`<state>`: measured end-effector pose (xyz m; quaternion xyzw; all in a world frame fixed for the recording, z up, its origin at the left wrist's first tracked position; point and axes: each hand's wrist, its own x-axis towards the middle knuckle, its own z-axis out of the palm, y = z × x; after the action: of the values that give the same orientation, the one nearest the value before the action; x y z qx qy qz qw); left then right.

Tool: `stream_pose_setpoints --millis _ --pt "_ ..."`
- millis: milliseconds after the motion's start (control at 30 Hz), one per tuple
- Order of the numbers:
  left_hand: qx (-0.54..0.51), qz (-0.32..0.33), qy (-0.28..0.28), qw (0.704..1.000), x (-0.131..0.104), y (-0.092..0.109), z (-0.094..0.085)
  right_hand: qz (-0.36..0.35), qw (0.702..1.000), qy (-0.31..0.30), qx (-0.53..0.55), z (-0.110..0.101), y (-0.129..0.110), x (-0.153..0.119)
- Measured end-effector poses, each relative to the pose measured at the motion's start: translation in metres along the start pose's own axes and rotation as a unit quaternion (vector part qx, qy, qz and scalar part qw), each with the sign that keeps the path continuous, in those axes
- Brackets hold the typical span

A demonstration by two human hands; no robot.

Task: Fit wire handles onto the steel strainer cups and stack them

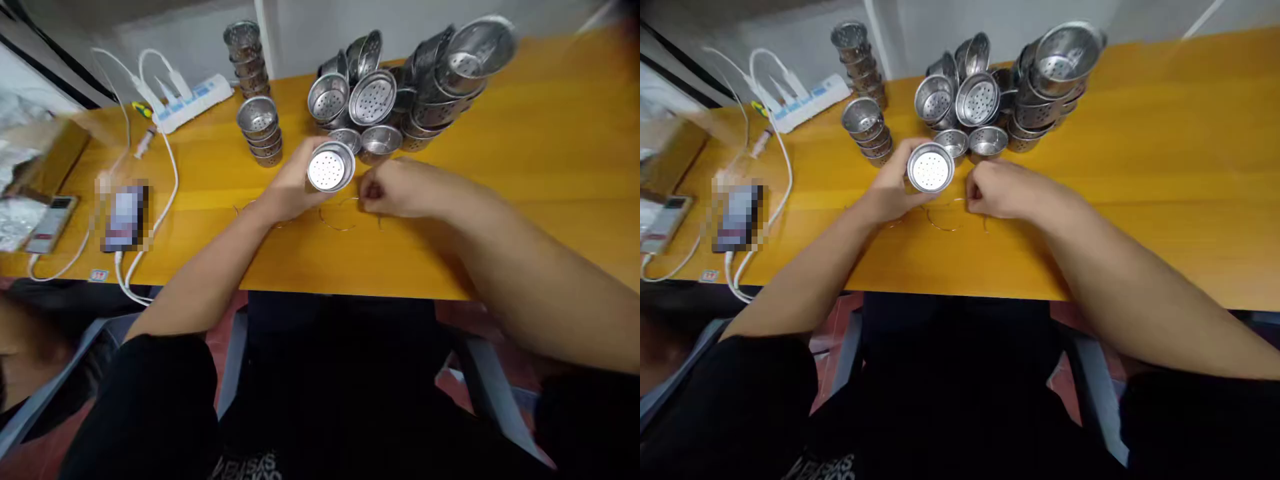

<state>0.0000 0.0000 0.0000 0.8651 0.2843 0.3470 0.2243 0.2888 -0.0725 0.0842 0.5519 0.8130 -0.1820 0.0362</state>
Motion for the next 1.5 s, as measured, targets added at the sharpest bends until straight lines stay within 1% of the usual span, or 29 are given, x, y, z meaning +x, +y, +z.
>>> stream_pose_setpoints --millis 100,167,267,367,433,500,633,667,700,733,833,933,1100,1233,1367,1500 --pt "0.011 -0.039 0.008 0.999 0.006 -0.009 -0.004 0.014 1.000 -0.006 -0.023 -0.003 -0.004 -0.001" --pt "0.010 -0.052 0.010 0.999 0.008 -0.011 -0.006 0.021 0.999 -0.008 -0.045 -0.004 -0.009 -0.002" --pt "0.001 -0.060 0.009 0.998 0.006 -0.009 -0.007 0.030 0.996 -0.012 -0.083 0.000 -0.015 0.000" --pt "-0.005 -0.078 -0.009 0.997 0.000 -0.006 -0.007 0.018 0.996 0.003 -0.086 0.007 -0.008 0.005" --pt "-0.003 -0.090 -0.020 0.996 -0.003 -0.006 -0.008 -0.008 0.998 0.025 -0.055 0.009 0.003 0.007" --pt "0.013 -0.101 -0.026 0.994 -0.006 -0.006 -0.009 -0.033 0.998 0.059 -0.003 0.005 0.015 0.004" --pt "0.063 -0.121 -0.036 0.990 -0.007 -0.001 -0.013 -0.049 0.978 0.178 0.098 -0.011 0.029 -0.011" --pt "0.070 -0.123 -0.040 0.989 -0.006 0.001 -0.013 -0.047 0.974 0.190 0.111 -0.015 0.029 -0.014" --pt "0.073 -0.124 -0.044 0.989 -0.006 0.003 -0.013 -0.045 0.975 0.186 0.116 -0.017 0.029 -0.016" --pt "0.073 -0.122 -0.046 0.989 -0.006 0.006 -0.012 -0.046 0.978 0.170 0.114 -0.017 0.028 -0.017" --pt "0.064 -0.106 -0.037 0.992 -0.006 0.008 -0.008 -0.053 0.992 0.087 0.076 -0.014 0.021 -0.013" --pt "0.045 -0.083 -0.021 0.995 -0.006 0.006 -0.004 -0.028 0.999 0.024 0.024 -0.011 0.010 -0.007" --pt "0.034 -0.052 -0.007 0.998 -0.005 0.002 0.000 0.013 0.999 -0.042 -0.023 -0.016 -0.004 -0.003" --pt "0.054 -0.050 -0.009 0.997 -0.005 0.004 0.001 0.024 0.996 -0.054 -0.070 -0.013 -0.008 0.000" --pt "0.074 -0.070 -0.032 0.994 -0.007 0.006 -0.001 0.039 0.989 -0.061 -0.131 -0.010 -0.017 0.000" --pt "0.075 -0.090 -0.037 0.992 -0.007 0.010 -0.004 0.040 0.984 -0.069 -0.161 -0.012 -0.028 -0.005"
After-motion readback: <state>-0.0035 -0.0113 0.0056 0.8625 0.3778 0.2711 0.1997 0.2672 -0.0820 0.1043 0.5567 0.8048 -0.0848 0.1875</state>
